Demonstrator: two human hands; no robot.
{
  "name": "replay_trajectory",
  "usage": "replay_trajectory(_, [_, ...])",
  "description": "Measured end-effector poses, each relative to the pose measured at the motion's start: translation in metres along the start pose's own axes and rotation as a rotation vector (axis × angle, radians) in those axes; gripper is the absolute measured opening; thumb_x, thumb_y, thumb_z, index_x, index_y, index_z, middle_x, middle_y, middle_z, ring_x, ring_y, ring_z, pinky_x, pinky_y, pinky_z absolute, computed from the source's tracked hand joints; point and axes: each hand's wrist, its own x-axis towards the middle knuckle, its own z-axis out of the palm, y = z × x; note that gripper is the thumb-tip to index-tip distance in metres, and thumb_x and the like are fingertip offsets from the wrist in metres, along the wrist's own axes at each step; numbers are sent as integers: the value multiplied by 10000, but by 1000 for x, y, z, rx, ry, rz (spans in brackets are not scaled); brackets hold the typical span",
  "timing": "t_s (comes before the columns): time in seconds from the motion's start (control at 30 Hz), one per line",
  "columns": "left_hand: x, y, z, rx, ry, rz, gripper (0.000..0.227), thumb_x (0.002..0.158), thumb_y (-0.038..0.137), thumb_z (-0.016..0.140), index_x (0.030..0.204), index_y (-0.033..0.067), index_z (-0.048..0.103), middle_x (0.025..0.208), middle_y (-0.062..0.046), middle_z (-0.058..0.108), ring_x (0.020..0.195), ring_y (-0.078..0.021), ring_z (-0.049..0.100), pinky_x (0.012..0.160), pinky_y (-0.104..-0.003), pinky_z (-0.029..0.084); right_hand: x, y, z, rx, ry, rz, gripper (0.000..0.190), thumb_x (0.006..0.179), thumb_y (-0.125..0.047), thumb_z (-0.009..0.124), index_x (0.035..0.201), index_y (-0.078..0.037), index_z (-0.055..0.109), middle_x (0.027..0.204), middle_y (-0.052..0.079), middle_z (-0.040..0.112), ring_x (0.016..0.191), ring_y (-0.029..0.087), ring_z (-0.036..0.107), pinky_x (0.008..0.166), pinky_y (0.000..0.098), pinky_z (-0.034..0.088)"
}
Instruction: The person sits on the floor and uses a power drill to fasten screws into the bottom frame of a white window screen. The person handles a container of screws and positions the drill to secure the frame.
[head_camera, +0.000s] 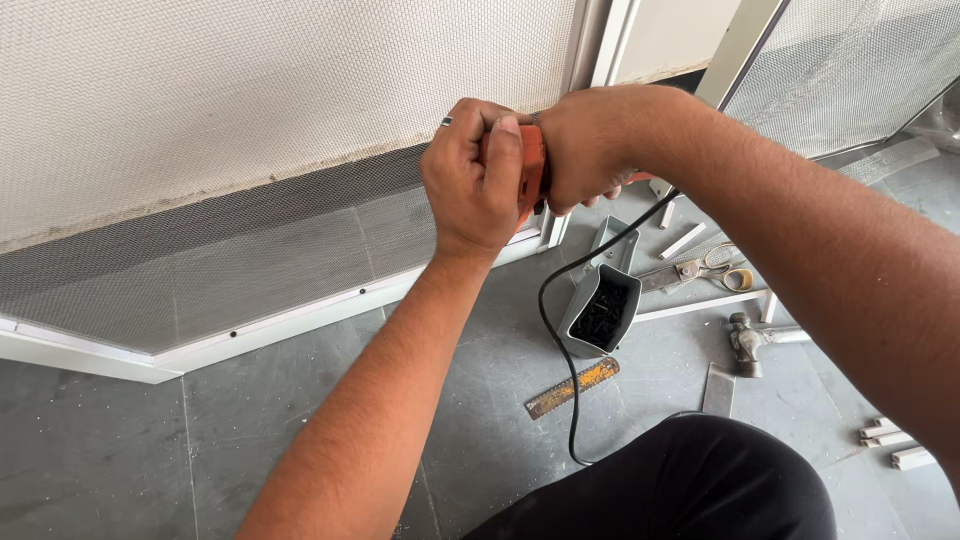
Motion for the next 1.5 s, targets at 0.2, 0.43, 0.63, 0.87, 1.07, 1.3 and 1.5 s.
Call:
replay_trajectory(0.2, [-1,0,0,-51,-23,-8,211,1015,194,541,875,53,609,821,-49,670,689,-127,606,636,-309,510,6,4,3,-25,4,-29,168,752,-210,788,896,-124,800,713,65,743,648,203,723,592,362,582])
replay_trajectory(0.43, [0,-6,2,-38,-5,-1,222,1018,189,554,858,41,592,816,-59,631,695,-133,574,639,-301,491,11,6,0,-55,25,-33,178,734,-207,775,900,-143,784,716,94,735,657,250,722,609,411,576])
replay_trajectory(0.63, [-4,-9,-1,-4,19,49,228,1051,201,534,922,42,633,887,-63,652,704,-145,593,651,-295,487,19,4,2,-168,65,-64,151,729,-161,728,862,-114,782,691,103,725,641,277,702,598,427,556])
replay_trajectory(0.87, [-6,-8,-2,-18,38,10,216,1021,191,537,880,44,610,829,-62,644,678,-167,586,652,-323,483,14,0,0,-125,52,-58,174,749,-183,731,899,-118,790,714,112,737,648,273,724,611,410,578])
replay_trajectory(1.07, [-2,14,-2,38,32,30,206,991,179,540,851,48,617,788,-75,647,699,-193,579,660,-355,484,-10,2,0,14,37,-85,236,734,-188,758,965,-147,779,739,91,738,642,228,710,596,376,590])
replay_trajectory(1.3, [-5,18,-3,-2,0,4,219,991,190,534,844,41,602,783,-76,659,654,-172,588,622,-333,483,-10,7,7,-26,45,-97,215,755,-212,754,921,-81,790,728,95,748,642,229,728,588,365,595])
replay_trajectory(1.5, [-4,3,-1,-3,19,18,230,1007,200,540,865,35,611,793,-72,651,676,-172,591,640,-336,489,7,9,4,-47,40,-82,216,751,-226,773,930,-106,792,739,102,755,665,236,740,620,386,590])
